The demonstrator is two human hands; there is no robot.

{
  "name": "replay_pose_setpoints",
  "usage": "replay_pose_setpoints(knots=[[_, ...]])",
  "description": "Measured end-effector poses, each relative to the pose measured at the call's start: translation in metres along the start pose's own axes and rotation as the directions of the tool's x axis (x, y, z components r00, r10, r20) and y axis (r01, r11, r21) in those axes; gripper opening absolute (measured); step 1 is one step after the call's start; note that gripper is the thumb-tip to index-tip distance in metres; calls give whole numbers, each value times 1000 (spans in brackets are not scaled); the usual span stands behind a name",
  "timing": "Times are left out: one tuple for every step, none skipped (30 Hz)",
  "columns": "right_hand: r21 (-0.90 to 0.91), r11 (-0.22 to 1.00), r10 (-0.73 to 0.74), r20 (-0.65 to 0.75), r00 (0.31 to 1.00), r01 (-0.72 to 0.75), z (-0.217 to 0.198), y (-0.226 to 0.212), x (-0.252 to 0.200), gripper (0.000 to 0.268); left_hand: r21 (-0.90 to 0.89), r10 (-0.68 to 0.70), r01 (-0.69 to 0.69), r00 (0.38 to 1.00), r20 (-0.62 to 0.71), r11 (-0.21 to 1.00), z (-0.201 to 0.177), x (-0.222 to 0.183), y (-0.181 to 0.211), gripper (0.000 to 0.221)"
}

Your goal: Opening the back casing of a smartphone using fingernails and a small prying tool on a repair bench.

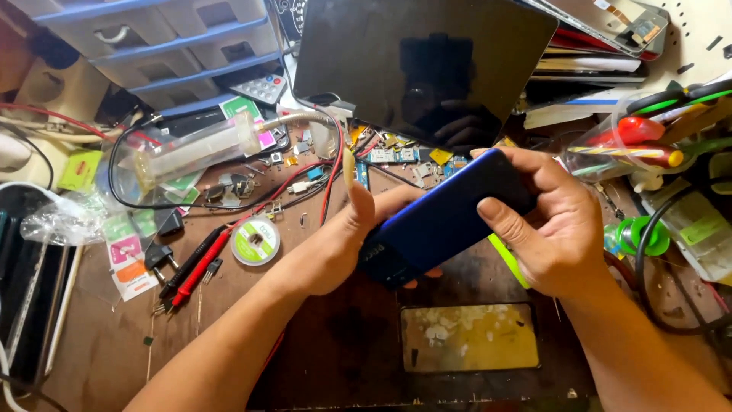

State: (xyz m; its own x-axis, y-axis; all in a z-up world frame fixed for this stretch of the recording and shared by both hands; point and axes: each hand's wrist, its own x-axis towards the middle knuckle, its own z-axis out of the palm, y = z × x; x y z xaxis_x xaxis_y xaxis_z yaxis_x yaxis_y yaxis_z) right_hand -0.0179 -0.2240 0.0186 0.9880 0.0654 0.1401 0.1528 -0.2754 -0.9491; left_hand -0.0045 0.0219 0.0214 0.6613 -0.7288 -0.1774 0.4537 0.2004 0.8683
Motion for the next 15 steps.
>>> replay_pose_setpoints(knots=[[-3, 1000, -1, 1, 1000, 1, -1, 1, 0, 48, -2, 2, -2, 1000, 1, 1000, -4, 0, -3, 116], [44, 999, 11, -43, 999, -10, -3, 1, 1, 46, -68, 59, -62, 997, -44, 996, -7, 1, -5, 105], [93, 996, 25, -89, 996, -17, -4, 2, 2, 44, -129, 111, -122, 990, -92, 984, -11, 2, -6, 95], [92, 996, 24, -90, 996, -15, -5, 3, 4, 44, -128, 112, -123, 990, -91, 984, -14, 2, -9, 95], [196, 981, 18, -122, 992, 6, -7, 5, 5, 41, -147, 202, -230, 961, -187, 962, -17, 3, -13, 79], [297, 954, 15, -155, 988, 32, -9, 7, 6, 39, -156, 284, -336, 916, -283, 929, -20, 4, -16, 69], [294, 956, 21, -162, 987, 27, -8, 6, 6, 39, -161, 278, -330, 920, -276, 930, -19, 6, -16, 69], [286, 958, 8, -161, 987, 38, -8, 5, 6, 41, -74, 324, -363, 893, -312, 929, -18, 8, -16, 56], [279, 959, -9, -160, 987, 54, -7, 3, 8, 42, 17, 375, -394, 861, -344, 919, -17, 10, -16, 43], [276, 960, -7, -165, 986, 53, -6, -1, 5, 42, 15, 374, -392, 864, -339, 920, -13, 10, -15, 43], [213, 976, -19, -134, 991, 47, -5, -5, 4, 46, 93, 357, -351, 839, -410, 932, -10, 10, -13, 42], [148, 988, -28, -102, 994, 43, -3, -10, 2, 50, 166, 345, -302, 808, -478, 939, -7, 9, -11, 40], [147, 988, -30, -104, 994, 45, -3, -11, 2, 50, 167, 347, -304, 809, -475, 938, -6, 10, -12, 40], [99, 993, -53, -88, 995, 62, -4, -12, 1, 51, 179, 369, -322, 793, -485, 929, -6, 10, -14, 39], [50, 995, -84, -74, 994, 88, -4, -14, 2, 51, 198, 398, -346, 776, -490, 917, -6, 11, -13, 37]])
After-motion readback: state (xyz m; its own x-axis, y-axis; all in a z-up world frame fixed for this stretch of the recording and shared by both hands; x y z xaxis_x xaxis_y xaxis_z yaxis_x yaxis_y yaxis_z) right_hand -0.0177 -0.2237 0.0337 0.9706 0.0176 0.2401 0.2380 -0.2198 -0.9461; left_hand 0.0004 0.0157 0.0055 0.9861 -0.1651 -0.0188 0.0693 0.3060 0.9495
